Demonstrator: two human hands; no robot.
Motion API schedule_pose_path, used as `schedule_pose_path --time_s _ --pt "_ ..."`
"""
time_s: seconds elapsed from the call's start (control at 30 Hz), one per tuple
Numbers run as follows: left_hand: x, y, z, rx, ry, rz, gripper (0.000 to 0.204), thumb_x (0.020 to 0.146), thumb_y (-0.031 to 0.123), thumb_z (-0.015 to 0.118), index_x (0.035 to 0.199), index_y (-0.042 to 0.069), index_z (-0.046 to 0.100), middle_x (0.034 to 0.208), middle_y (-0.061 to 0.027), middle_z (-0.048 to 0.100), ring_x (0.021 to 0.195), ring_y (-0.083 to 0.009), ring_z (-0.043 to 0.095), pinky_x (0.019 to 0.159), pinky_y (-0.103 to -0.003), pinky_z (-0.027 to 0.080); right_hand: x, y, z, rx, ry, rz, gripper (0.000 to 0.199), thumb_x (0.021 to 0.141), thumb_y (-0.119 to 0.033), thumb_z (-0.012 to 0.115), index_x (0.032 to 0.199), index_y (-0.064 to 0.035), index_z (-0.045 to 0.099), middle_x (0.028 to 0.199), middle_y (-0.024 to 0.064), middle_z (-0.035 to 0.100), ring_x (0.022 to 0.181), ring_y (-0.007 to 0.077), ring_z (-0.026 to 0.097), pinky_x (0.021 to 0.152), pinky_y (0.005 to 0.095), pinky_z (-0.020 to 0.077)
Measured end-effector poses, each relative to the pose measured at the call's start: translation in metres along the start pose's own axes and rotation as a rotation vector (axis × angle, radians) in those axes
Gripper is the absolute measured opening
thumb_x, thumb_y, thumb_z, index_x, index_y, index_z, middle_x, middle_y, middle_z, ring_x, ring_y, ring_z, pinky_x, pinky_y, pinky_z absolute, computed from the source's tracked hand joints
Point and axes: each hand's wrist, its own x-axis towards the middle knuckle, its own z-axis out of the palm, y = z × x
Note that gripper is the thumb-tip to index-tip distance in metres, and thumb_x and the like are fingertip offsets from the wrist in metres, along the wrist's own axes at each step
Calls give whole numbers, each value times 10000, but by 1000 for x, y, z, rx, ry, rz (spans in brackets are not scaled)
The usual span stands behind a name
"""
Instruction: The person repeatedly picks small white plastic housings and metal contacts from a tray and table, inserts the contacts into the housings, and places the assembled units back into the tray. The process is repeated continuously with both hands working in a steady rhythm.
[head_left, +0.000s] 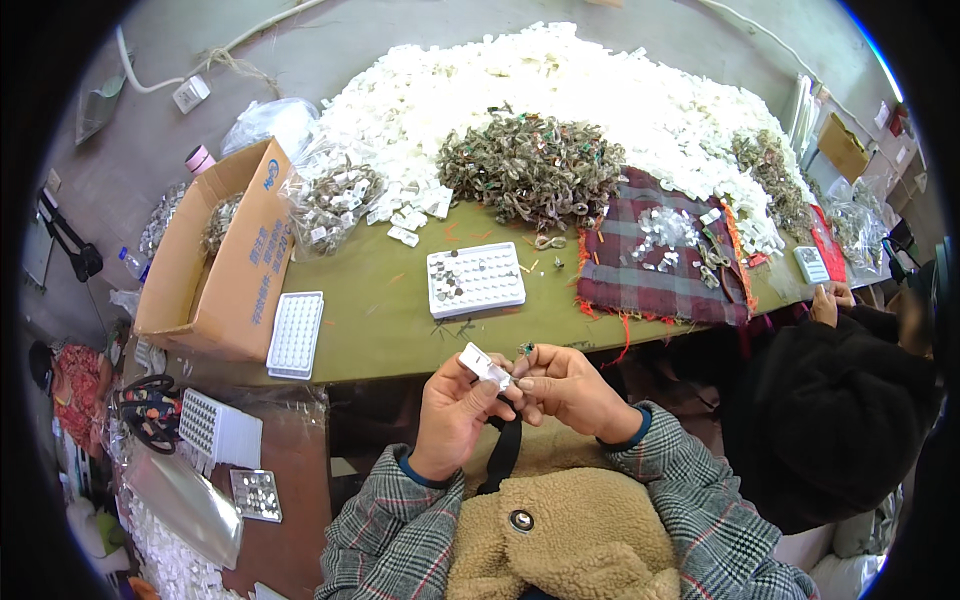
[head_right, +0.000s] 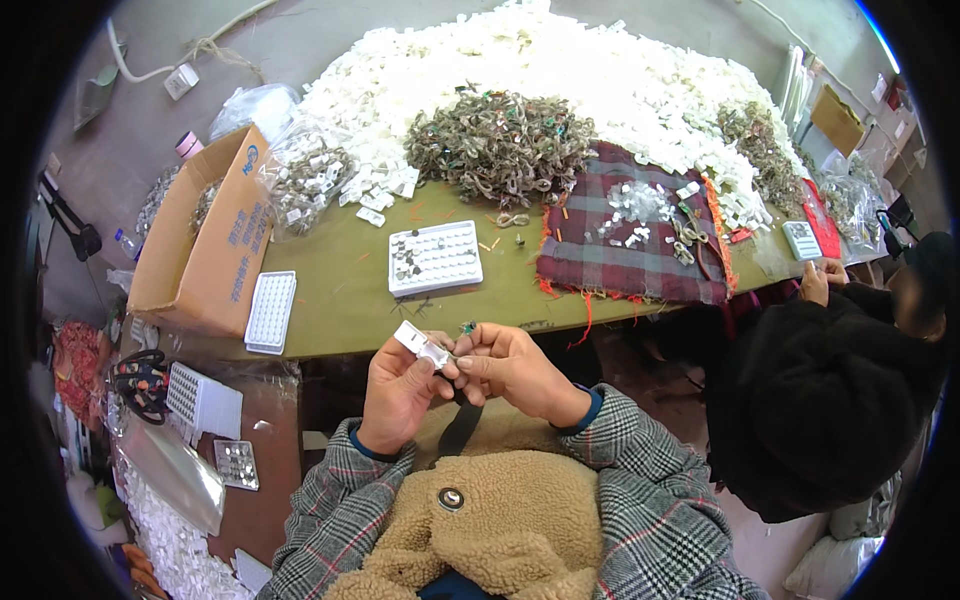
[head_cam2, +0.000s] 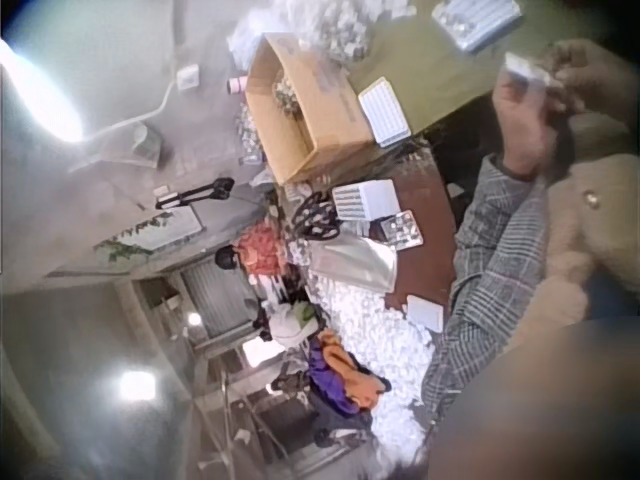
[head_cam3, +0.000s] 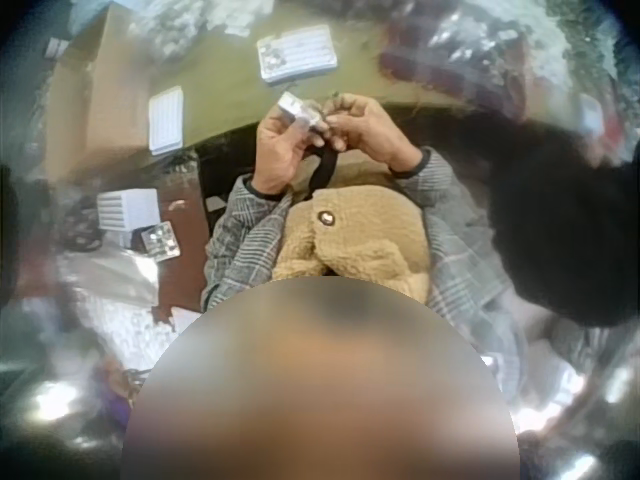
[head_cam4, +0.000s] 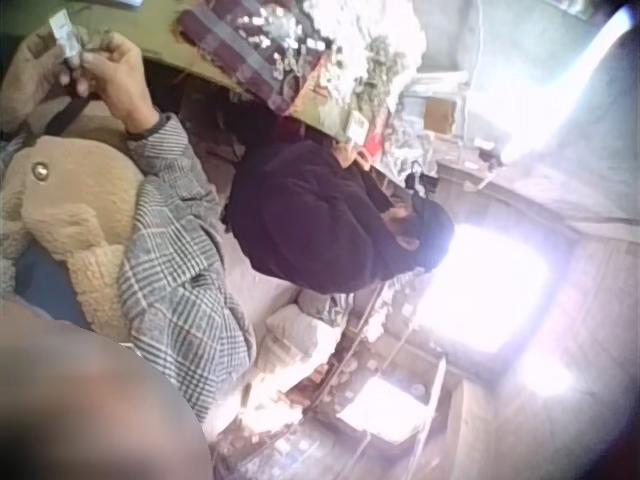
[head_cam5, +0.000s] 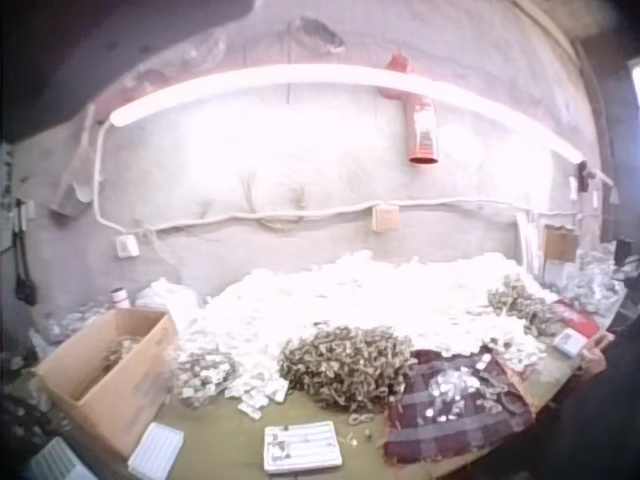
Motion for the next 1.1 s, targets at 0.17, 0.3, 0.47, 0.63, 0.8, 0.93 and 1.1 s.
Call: schedule_pose_path --time_s 0.17,0.3,0.47,0.63,0.8,0.93,1.1 --pt "-19 -1 12 92 48 11 238 970 96 630 1175 -17 588 1075 -111 668 889 -192 704 700 -284 604 -16 11 1 -174 28 -182 222 981 -80 592 1183 13 590 887 42 654 687 87 577 624 227 480" --pt "-34 -5 17 243 117 -30 201 966 63 614 1153 -8 600 1005 -93 680 851 -176 702 686 -285 598 -22 24 1 -228 147 -341 204 955 -78 626 1130 24 647 903 30 659 719 85 580 652 227 486" --pt "-41 -10 18 263 50 -157 165 959 68 627 1117 23 617 984 -57 680 857 -152 693 765 -296 578 -18 34 7 -248 198 -466 124 934 -21 619 1056 2 615 930 34 644 801 111 606 743 251 506" --pt "-44 -18 20 118 34 -168 141 963 89 646 1070 17 587 1001 -41 642 892 -148 687 790 -281 581 -13 43 6 99 16 -496 108 948 -8 611 1052 -19 580 949 69 634 851 159 620 790 287 519" --pt "-44 -12 19 140 69 -111 226 964 132 653 1142 8 591 1012 -57 666 898 -178 709 716 -266 599 -14 34 -3 197 -10 -559 156 969 -43 609 1119 -13 582 940 72 618 855 188 622 834 338 526" --pt "-48 99 17 758 497 586 213 932 110 671 1122 25 626 985 -64 677 834 -154 640 756 -280 536 -16 19 -6 38 123 -614 201 979 -28 580 1175 16 571 863 64 598 677 145 584 762 328 552" --pt "-62 239 14 686 740 1399 151 938 96 644 1065 16 652 954 -43 675 826 -85 594 793 -246 489 -16 19 -1 16 70 -475 221 940 64 538 1158 48 571 827 72 594 604 115 541 695 313 546"
